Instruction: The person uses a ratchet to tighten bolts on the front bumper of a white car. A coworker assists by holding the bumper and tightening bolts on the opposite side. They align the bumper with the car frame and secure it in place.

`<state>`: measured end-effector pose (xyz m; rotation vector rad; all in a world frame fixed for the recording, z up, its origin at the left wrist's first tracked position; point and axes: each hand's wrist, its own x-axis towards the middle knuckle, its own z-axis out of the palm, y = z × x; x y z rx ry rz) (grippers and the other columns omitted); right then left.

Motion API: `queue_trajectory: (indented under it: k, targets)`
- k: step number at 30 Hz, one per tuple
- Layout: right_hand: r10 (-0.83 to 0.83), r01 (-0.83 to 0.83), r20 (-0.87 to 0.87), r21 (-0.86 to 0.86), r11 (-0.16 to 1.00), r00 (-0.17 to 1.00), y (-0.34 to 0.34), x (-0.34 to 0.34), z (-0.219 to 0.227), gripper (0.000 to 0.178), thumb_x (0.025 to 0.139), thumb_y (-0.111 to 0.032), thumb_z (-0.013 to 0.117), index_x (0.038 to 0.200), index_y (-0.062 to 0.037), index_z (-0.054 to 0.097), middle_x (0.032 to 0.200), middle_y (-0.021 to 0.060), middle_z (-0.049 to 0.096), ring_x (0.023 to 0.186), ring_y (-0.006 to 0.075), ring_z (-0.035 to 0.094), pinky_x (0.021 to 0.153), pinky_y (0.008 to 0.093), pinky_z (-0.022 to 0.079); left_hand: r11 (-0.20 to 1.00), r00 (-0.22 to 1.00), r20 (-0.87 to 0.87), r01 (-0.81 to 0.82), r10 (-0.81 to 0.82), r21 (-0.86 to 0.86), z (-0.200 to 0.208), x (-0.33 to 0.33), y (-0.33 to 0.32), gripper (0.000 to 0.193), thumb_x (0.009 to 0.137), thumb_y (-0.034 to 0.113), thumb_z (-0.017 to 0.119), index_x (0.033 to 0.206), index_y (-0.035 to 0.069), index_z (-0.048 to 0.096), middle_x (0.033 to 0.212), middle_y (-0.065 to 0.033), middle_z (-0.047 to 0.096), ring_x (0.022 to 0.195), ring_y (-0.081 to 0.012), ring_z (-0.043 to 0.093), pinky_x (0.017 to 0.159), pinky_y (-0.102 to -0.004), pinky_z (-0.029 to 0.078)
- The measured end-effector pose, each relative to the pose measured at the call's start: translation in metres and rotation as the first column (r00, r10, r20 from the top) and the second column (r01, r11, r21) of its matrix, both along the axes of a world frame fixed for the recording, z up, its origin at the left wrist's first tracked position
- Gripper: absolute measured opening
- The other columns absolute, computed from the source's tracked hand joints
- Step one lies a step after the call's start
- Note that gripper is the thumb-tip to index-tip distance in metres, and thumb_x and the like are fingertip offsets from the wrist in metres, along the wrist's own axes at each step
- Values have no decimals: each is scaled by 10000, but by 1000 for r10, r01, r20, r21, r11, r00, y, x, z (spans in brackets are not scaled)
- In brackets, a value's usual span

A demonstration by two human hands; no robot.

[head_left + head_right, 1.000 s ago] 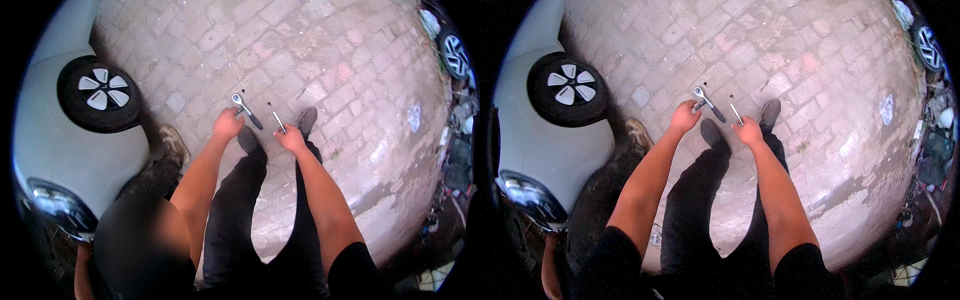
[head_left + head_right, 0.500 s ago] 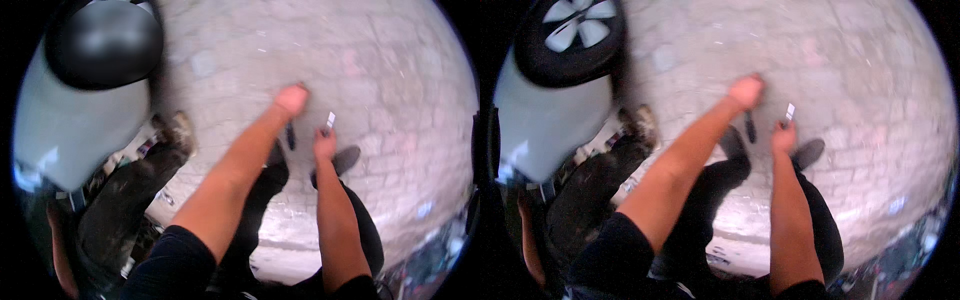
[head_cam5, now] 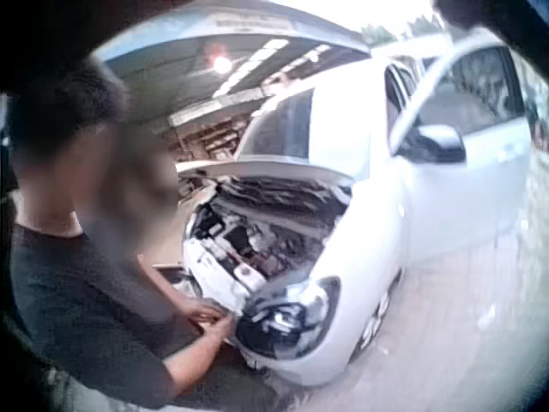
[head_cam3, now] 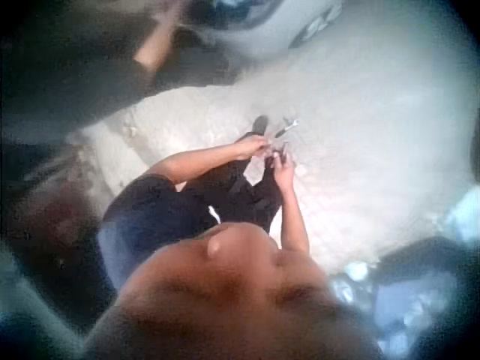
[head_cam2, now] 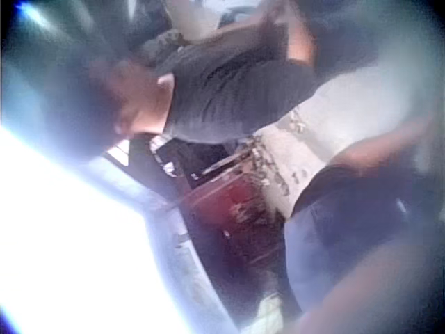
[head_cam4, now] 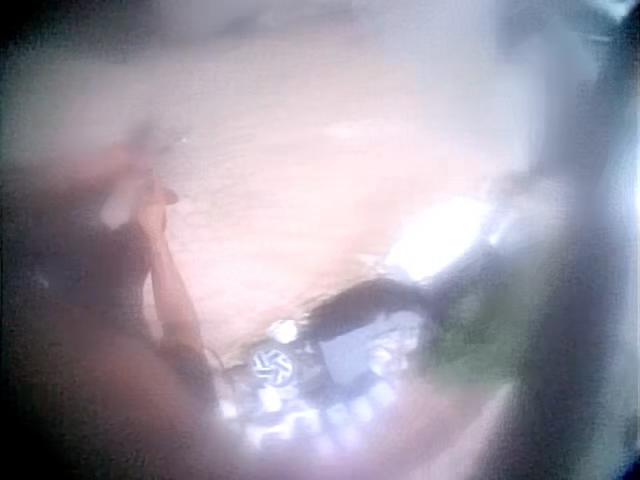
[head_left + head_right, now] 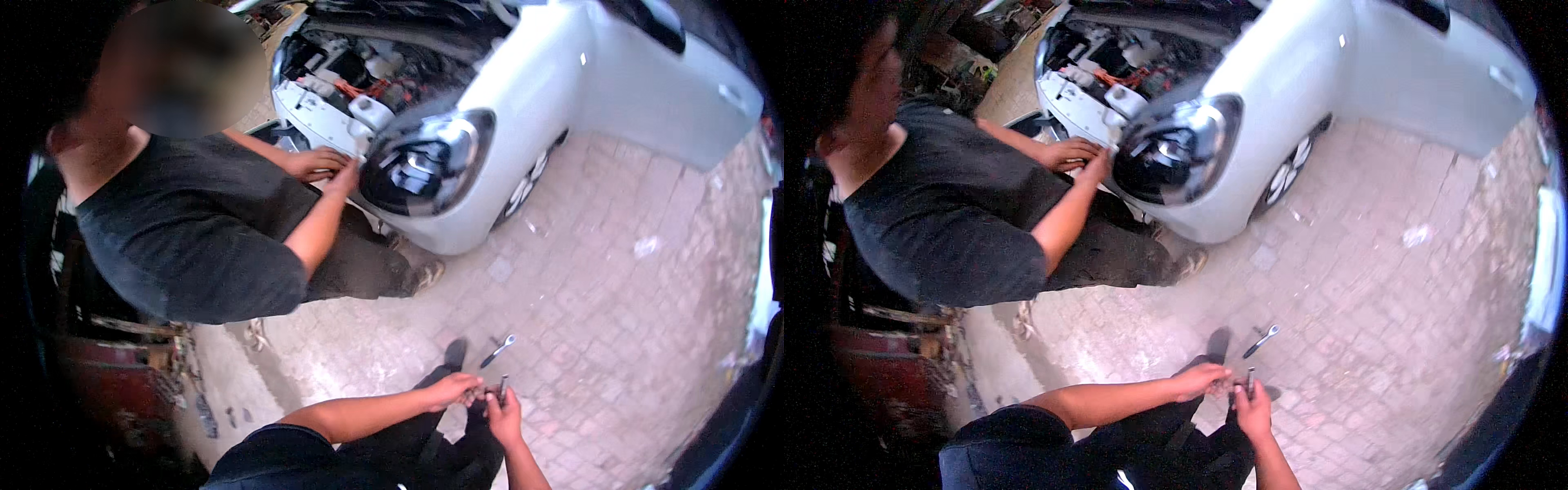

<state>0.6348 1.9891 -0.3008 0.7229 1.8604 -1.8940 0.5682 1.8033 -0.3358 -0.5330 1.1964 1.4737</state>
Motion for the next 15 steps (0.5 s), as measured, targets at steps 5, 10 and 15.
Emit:
queue_trajectory:
  k: [5, 10, 15]
  targets:
    - [281, -249, -199, 172, 953, 939, -22, -73, 108, 103, 960, -92, 635, 1022, -21, 593, 762, 51, 657, 632, 104, 596, 585, 277, 476, 963, 978, -59, -186, 201, 193, 93, -35, -30, 170, 989, 209, 636, 1062, 58, 669, 925, 13, 662, 777, -76, 588, 683, -244, 478]
    - [422, -412, -291, 96, 906, 859, -31, -157, 161, 262, 918, -151, 711, 1122, -26, 602, 806, 65, 651, 733, 128, 599, 693, 301, 491, 809, 902, 162, -431, 400, 400, 163, -99, -52, 157, 983, 222, 659, 1040, 75, 664, 922, 2, 670, 796, -79, 613, 701, -237, 498]
    - [632, -570, -369, 274, 774, 681, -33, -243, 190, 467, 854, -151, 703, 1252, -16, 500, 1030, 184, 650, 967, 295, 651, 854, 402, 510, 716, 791, 6, -557, 611, 421, 180, -161, -66, 120, 954, 163, 672, 1026, 68, 670, 868, -5, 666, 765, -92, 627, 694, -241, 523]
